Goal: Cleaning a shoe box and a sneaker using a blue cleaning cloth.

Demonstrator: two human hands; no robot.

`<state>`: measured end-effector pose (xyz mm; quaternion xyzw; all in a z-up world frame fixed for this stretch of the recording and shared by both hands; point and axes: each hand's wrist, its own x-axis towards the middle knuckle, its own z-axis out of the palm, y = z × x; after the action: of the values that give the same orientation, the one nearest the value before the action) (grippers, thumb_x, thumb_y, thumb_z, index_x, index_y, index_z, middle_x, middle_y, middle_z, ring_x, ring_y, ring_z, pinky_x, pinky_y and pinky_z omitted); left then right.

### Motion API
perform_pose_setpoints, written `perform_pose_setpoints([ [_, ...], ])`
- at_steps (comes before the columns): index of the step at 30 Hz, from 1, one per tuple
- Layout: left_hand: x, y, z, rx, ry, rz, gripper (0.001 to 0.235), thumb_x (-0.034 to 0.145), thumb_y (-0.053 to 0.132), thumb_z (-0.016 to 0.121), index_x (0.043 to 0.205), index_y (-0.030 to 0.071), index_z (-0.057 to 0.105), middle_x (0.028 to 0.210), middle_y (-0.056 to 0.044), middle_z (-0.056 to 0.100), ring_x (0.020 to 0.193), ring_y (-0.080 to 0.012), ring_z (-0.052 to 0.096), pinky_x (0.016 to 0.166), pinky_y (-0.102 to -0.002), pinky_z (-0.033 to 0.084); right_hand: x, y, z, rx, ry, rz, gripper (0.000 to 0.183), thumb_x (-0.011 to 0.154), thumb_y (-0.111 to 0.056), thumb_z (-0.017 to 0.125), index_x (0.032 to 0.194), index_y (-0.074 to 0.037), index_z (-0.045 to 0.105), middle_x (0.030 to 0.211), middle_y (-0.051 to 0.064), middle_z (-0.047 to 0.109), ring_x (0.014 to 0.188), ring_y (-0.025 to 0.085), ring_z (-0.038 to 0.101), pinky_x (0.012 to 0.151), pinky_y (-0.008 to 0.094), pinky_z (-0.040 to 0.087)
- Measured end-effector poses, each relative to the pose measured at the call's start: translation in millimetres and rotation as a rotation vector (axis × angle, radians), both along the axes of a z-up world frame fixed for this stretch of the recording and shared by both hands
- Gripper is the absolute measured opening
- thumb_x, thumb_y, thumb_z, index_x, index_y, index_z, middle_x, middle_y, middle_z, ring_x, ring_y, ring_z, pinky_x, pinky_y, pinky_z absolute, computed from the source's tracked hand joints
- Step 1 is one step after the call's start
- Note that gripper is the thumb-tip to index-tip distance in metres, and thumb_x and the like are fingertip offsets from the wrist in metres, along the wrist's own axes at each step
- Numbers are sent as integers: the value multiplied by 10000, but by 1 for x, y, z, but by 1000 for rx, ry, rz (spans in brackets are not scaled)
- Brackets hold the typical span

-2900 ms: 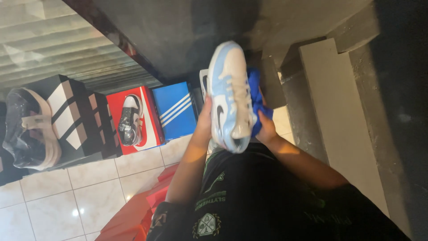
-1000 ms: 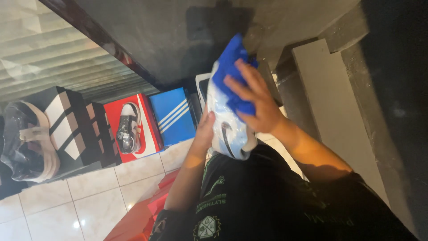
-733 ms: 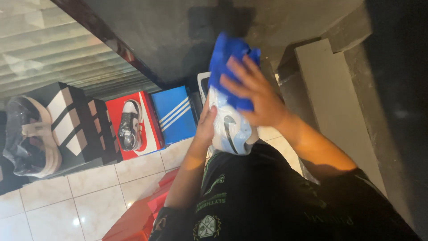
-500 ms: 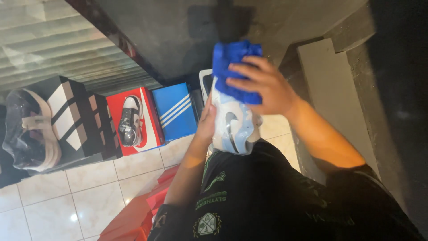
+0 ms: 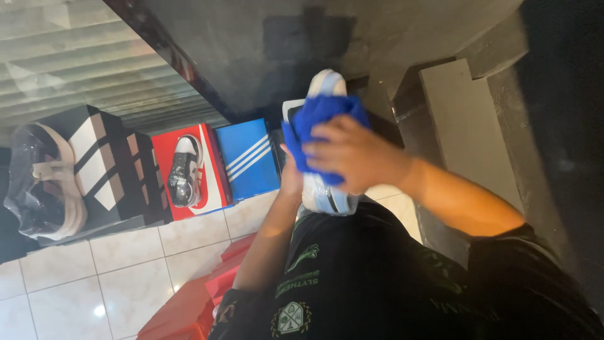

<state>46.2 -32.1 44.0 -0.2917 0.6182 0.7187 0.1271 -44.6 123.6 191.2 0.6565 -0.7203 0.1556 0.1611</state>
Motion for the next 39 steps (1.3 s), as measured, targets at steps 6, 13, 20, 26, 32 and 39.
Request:
perform_pose_setpoints([
  [6, -1, 8, 49, 104, 18, 51, 1050, 923, 837, 144, 1458, 35, 558, 1481, -246, 534, 1432, -373, 443, 1244, -479, 261, -23, 10, 13, 172, 0, -32, 457, 717, -349, 704, 1155, -239, 772, 1344, 15, 677, 1239, 327, 558, 829, 513, 451],
  [13, -9, 6, -7, 152, 538, 3, 572, 1114, 221, 320, 1648, 226, 115, 1440, -166, 574, 1252, -241, 622, 1146, -335, 441, 32, 12, -26, 357, -69, -3, 644, 569, -544, 763, 1121, -211, 762, 1225, 31, 678, 1245, 336, 519, 957, 562, 425],
  [20, -20, 16, 25, 209, 598, 244, 526, 1145, 369, 352, 1632, 175, 308, 1613, -133, 405, 1382, -210, 447, 1209, -429, 341, 10, 16, -6, 348, 24, -263, 788, 620, -461, 729, 1354, -186, 648, 1399, 107, 574, 1269, 397, 491, 860, 552, 454],
  [26, -22, 20, 61, 344, 577, 309, 501, 1139, 378, 390, 1601, 185, 377, 1542, -131, 488, 1350, -199, 488, 1189, -424, 376, 24, 18, -2, 364, -15, -219, 680, 634, -545, 737, 1240, -238, 709, 1381, 48, 595, 1261, 327, 508, 947, 549, 406],
  [32, -41, 21, 39, 263, 651, 388, 486, 1144, 328, 397, 1583, 119, 407, 1539, -148, 489, 1392, -226, 452, 1222, -454, 324, 37, -4, 4, 292, 40, -451, 1080, 482, -409, 858, 1471, -109, 546, 1504, 195, 517, 1431, 448, 411, 1153, 628, 303],
  [39, -45, 15, 88, 81, 637, 477, 512, 1143, 378, 365, 1602, 151, 374, 1618, -173, 396, 1485, -291, 388, 1262, -440, 261, 49, -18, 9, 170, 79, -466, 962, 586, -338, 753, 1491, -93, 532, 1514, 170, 515, 1444, 393, 428, 1197, 609, 273],
])
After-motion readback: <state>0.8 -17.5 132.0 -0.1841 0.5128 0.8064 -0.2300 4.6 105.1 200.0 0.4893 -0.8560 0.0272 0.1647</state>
